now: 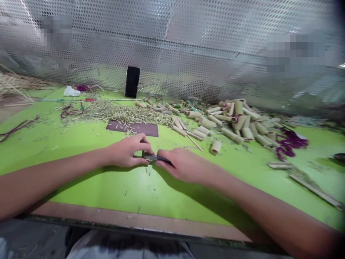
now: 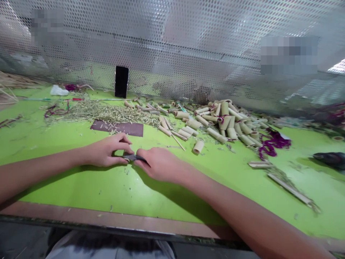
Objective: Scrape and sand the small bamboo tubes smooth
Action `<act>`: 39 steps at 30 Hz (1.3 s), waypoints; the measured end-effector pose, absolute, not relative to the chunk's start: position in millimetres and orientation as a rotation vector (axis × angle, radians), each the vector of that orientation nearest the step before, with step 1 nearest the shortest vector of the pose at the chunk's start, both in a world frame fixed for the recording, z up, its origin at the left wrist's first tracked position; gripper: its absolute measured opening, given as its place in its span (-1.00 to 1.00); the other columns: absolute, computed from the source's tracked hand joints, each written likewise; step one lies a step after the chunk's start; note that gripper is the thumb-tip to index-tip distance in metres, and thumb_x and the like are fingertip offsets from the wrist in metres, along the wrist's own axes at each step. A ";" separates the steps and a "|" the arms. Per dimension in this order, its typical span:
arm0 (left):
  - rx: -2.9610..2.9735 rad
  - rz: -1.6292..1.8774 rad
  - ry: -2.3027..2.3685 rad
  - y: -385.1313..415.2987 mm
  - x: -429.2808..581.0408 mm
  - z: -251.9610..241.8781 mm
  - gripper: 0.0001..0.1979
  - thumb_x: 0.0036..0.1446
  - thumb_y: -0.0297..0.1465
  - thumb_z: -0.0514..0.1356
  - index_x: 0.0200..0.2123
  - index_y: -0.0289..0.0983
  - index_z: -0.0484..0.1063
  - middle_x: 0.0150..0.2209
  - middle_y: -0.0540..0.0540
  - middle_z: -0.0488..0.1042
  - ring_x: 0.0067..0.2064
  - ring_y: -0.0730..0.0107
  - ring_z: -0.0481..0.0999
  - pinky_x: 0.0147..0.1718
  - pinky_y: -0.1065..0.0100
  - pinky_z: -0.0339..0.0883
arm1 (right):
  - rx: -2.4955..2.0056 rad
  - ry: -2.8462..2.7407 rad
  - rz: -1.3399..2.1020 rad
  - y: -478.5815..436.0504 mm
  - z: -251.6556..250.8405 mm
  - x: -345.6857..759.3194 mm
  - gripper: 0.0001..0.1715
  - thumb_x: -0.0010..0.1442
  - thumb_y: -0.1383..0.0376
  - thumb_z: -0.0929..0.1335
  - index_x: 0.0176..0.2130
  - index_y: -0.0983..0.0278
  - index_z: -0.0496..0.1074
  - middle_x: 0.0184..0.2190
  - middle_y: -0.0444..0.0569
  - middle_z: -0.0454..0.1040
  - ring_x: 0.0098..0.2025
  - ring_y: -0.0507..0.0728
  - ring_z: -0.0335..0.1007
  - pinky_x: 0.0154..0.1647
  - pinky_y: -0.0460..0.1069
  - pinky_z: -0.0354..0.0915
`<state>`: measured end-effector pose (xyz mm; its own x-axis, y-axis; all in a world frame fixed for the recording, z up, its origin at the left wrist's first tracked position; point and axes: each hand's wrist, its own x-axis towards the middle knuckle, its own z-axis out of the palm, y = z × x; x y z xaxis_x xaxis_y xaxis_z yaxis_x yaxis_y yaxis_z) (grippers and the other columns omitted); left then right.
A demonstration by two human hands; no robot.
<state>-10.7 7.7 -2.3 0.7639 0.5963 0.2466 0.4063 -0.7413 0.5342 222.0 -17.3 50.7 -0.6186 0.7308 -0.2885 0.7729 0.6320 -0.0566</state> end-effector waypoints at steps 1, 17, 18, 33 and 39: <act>2.514 0.566 0.738 7.5 -11.0 -2.3 -0.75 0.25 -0.28 0.30 -0.03 -0.21 0.53 -0.06 -0.17 0.39 -0.03 0.14 0.46 -0.03 0.14 0.38 | 1.214 2.616 -0.266 -18.8 50.1 223.8 -0.63 0.48 0.12 0.17 -0.14 0.26 0.42 -0.43 0.00 0.54 -0.49 0.13 0.34 -0.51 -0.03 -0.07; 2.474 0.600 0.854 10.0 -8.6 -7.1 -0.45 0.14 -0.17 0.41 0.12 -0.20 0.37 0.05 -0.21 0.53 0.04 0.05 0.54 0.00 0.12 0.41 | 1.402 2.531 -0.103 -14.7 43.9 210.3 -0.59 0.49 0.12 0.13 0.00 0.28 0.42 -0.34 0.07 0.62 -0.37 0.22 0.50 -0.47 0.01 -0.04; 2.471 0.598 0.854 10.6 -8.4 -7.3 -0.48 0.14 -0.17 0.41 0.09 -0.22 0.39 0.03 -0.21 0.54 0.03 0.06 0.54 -0.01 0.13 0.41 | 1.397 2.535 -0.104 -14.1 44.0 210.4 -0.59 0.49 0.12 0.13 -0.01 0.27 0.42 -0.34 0.07 0.62 -0.37 0.22 0.50 -0.47 0.01 -0.04; 2.472 0.600 0.705 10.0 -8.8 -3.4 -0.63 0.20 -0.29 0.37 0.00 -0.30 0.41 -0.01 -0.20 0.45 0.02 0.13 0.47 0.06 0.14 0.35 | 1.252 2.665 -0.293 -7.1 46.1 222.0 -0.65 0.47 0.14 0.18 -0.11 0.29 0.43 -0.39 0.03 0.53 -0.43 0.13 0.32 -0.44 -0.03 -0.02; 2.456 0.557 0.662 10.6 -10.3 -4.4 -0.65 0.25 -0.32 0.33 0.06 -0.28 0.44 0.06 -0.22 0.41 0.09 0.12 0.45 0.12 0.11 0.32 | 1.164 2.680 -0.440 -1.6 46.5 231.8 -0.60 0.48 0.08 0.16 -0.12 0.26 0.43 -0.44 -0.03 0.46 -0.46 0.12 0.28 -0.45 -0.03 -0.02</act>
<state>-10.3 10.6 -4.4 0.7946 0.5555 0.2451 0.3362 -0.7387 0.5842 231.8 -1.6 46.5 -0.6748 0.6807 -0.2851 0.7362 0.6482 -0.1946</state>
